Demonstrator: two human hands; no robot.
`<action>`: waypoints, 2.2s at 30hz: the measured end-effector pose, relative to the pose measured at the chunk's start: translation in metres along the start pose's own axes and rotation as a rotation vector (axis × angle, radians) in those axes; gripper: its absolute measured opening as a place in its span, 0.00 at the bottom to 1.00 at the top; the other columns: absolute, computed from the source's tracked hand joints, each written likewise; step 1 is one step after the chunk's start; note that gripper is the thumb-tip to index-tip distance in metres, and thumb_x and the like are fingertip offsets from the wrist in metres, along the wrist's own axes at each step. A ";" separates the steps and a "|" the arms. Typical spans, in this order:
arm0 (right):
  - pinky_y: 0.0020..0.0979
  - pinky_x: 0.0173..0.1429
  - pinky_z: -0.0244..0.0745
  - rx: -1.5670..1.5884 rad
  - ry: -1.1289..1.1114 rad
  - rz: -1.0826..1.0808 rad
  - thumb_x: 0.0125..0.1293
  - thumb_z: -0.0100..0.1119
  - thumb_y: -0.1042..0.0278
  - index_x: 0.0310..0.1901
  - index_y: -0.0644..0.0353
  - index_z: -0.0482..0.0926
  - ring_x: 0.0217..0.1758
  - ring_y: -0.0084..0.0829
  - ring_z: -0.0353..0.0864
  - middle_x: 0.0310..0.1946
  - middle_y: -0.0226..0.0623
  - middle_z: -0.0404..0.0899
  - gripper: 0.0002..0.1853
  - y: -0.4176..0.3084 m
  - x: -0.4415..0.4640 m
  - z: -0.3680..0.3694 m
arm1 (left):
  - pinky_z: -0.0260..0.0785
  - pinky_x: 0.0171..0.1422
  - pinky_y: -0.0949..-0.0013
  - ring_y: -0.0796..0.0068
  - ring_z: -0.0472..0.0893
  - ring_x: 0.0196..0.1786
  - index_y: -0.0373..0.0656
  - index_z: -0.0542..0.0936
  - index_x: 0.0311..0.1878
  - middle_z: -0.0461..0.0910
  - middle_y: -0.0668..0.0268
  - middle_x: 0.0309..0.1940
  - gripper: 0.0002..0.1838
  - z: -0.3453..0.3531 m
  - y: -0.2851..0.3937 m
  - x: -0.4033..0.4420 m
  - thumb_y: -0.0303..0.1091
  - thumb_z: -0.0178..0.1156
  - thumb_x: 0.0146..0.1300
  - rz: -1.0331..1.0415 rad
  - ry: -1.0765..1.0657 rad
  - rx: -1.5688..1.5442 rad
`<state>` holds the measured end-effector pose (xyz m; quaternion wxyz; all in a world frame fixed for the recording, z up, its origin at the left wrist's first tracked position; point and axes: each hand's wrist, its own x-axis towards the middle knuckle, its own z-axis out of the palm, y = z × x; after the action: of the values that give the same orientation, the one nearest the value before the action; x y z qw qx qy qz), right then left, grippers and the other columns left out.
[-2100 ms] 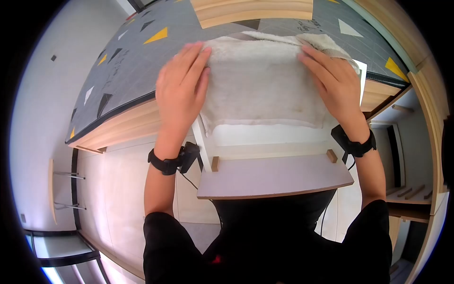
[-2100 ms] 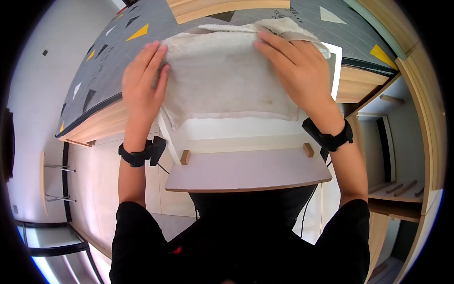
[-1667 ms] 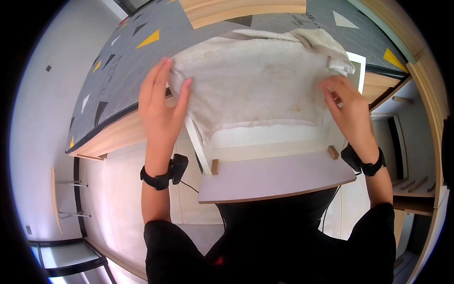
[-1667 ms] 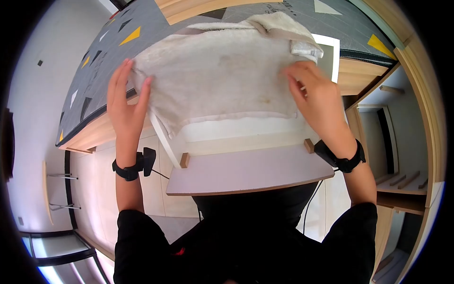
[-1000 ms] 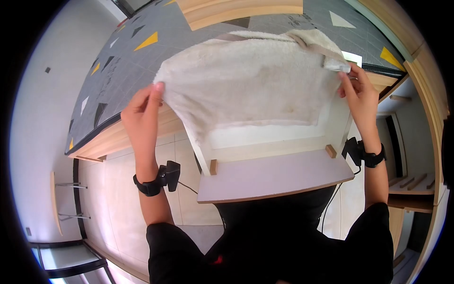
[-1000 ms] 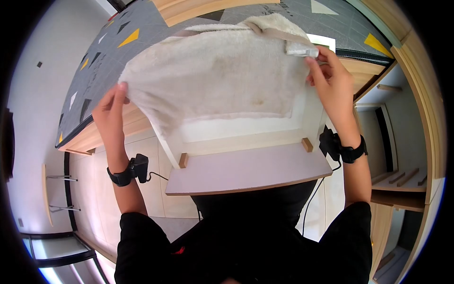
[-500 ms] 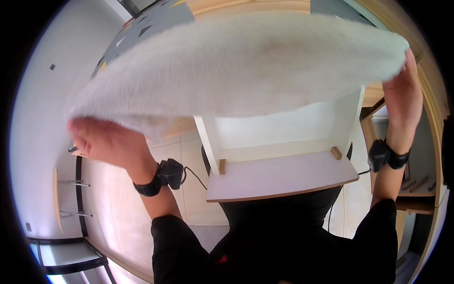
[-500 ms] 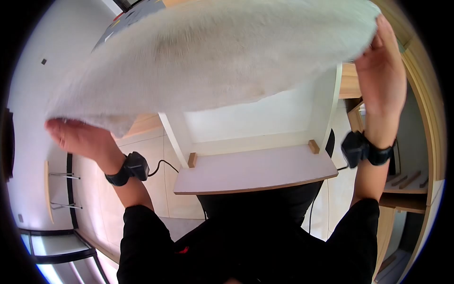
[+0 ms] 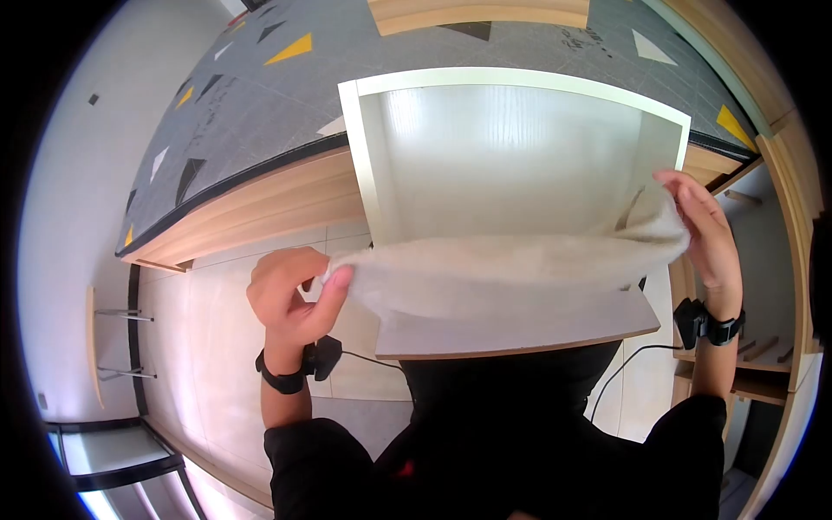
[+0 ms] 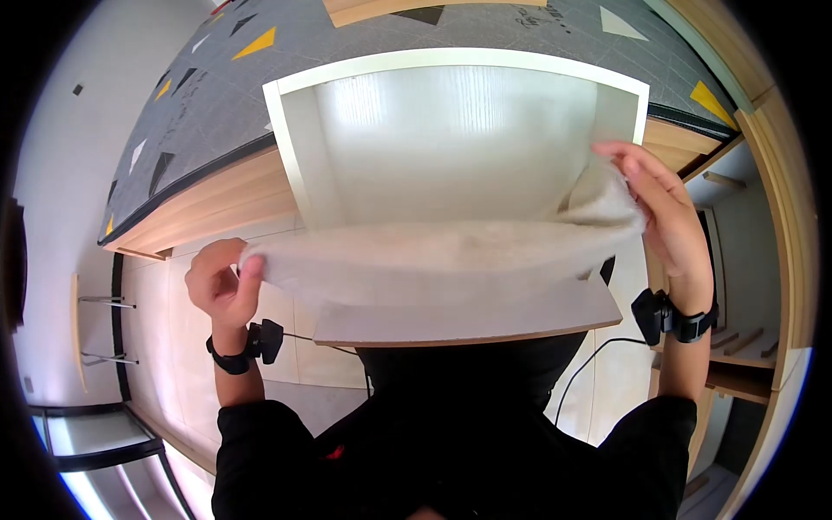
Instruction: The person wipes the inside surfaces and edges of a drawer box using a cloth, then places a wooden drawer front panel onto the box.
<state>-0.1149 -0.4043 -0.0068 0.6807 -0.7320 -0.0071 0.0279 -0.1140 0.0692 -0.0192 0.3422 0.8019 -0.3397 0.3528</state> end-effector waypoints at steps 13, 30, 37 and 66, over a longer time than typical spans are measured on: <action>0.46 0.80 0.58 -0.896 -0.049 -0.403 0.70 0.65 0.65 0.76 0.41 0.67 0.83 0.54 0.52 0.82 0.51 0.48 0.34 0.036 0.025 0.040 | 0.80 0.45 0.69 0.68 0.88 0.39 0.35 0.73 0.53 0.88 0.54 0.42 0.09 0.048 0.006 0.004 0.29 0.59 0.75 -0.660 -0.007 -0.738; 0.44 0.72 0.66 -1.278 -0.072 -0.939 0.54 0.69 0.67 0.74 0.58 0.65 0.72 0.46 0.65 0.70 0.41 0.69 0.43 0.052 0.094 0.139 | 0.77 0.46 0.64 0.57 0.84 0.42 0.36 0.79 0.53 0.82 0.53 0.44 0.14 0.087 0.005 0.063 0.31 0.63 0.67 -0.158 -0.374 0.200; 0.37 0.54 0.79 -1.111 -0.092 -1.022 0.48 0.68 0.72 0.76 0.64 0.60 0.78 0.32 0.65 0.75 0.42 0.66 0.49 0.040 0.137 0.200 | 0.78 0.55 0.58 0.50 0.82 0.58 0.26 0.77 0.58 0.82 0.46 0.55 0.25 0.108 -0.009 0.052 0.36 0.65 0.64 0.076 -0.261 0.581; 0.33 0.48 0.84 -1.562 0.154 -0.517 0.61 0.69 0.66 0.68 0.61 0.72 0.53 0.39 0.85 0.48 0.46 0.85 0.33 0.046 0.050 0.053 | 0.65 0.62 0.64 0.69 0.79 0.49 0.48 0.77 0.68 0.80 0.63 0.60 0.31 0.103 -0.020 0.031 0.40 0.68 0.59 0.236 -0.494 0.722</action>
<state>-0.0686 -0.3526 -0.0578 -0.0405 -0.9695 -0.1459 -0.1925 -0.0479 -0.0105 -0.0538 -0.0934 0.8857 -0.3555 0.2836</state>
